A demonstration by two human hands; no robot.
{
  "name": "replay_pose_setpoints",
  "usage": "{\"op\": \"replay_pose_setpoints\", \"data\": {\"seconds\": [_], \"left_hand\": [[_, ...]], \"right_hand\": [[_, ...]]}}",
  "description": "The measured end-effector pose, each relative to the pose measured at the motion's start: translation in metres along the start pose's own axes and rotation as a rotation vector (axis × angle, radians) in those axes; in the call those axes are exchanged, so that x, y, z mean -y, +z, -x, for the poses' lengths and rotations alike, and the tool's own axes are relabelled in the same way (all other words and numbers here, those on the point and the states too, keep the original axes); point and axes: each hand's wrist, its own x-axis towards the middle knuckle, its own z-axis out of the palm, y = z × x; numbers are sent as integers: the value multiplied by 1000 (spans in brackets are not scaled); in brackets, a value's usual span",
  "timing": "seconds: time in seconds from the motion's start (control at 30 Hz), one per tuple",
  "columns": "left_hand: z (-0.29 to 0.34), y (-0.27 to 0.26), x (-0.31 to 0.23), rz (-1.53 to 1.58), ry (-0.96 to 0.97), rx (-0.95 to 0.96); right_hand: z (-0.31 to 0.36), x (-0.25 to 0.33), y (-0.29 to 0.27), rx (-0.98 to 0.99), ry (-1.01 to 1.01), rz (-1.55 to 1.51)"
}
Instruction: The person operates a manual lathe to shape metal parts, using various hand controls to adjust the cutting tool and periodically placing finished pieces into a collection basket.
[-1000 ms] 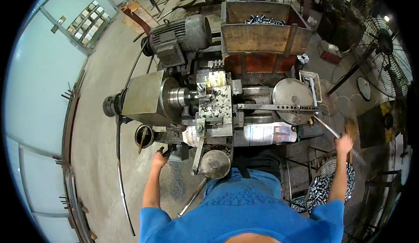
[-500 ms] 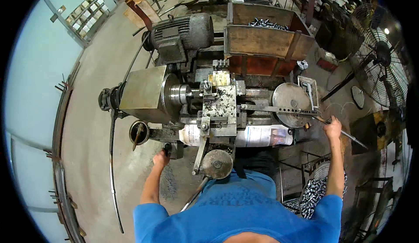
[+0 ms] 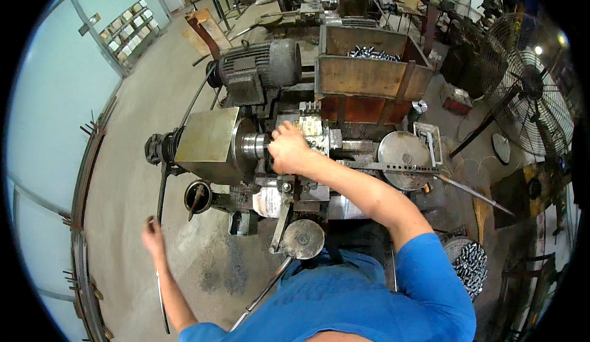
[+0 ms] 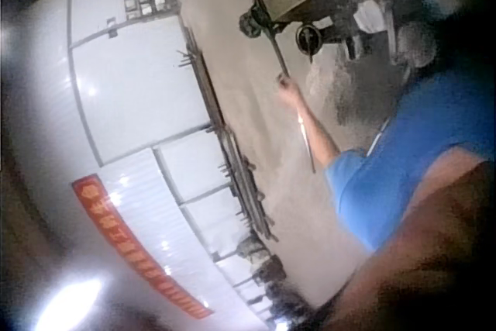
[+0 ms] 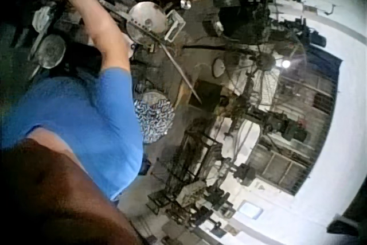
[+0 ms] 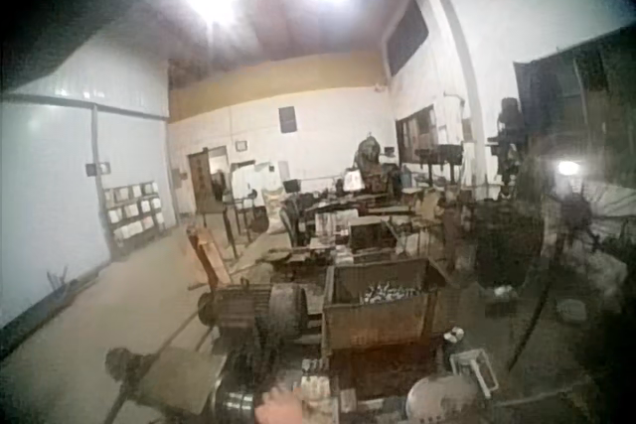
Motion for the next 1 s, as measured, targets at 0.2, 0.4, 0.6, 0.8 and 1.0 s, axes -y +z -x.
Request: {"op": "replay_pose_setpoints", "data": {"seconds": [0.2, 0.4, 0.6, 0.8, 1.0], "left_hand": [[72, -12, 26, -366, -240, -77], [127, 12, -62, -501, -193, -154], [121, 10, -52, -513, -224, -42], [102, 12, -40, -381, -203, 62], [33, 18, -3, 73, -314, 472]], "right_hand": [[-26, 13, 7, 124, -51, -17], [-32, 13, 24, 123, -63, 75], [-21, 6, -2, -11, -134, 29], [-37, 1, 10, 83, -93, -115], [-38, 7, 12, 91, -117, -100]]}}
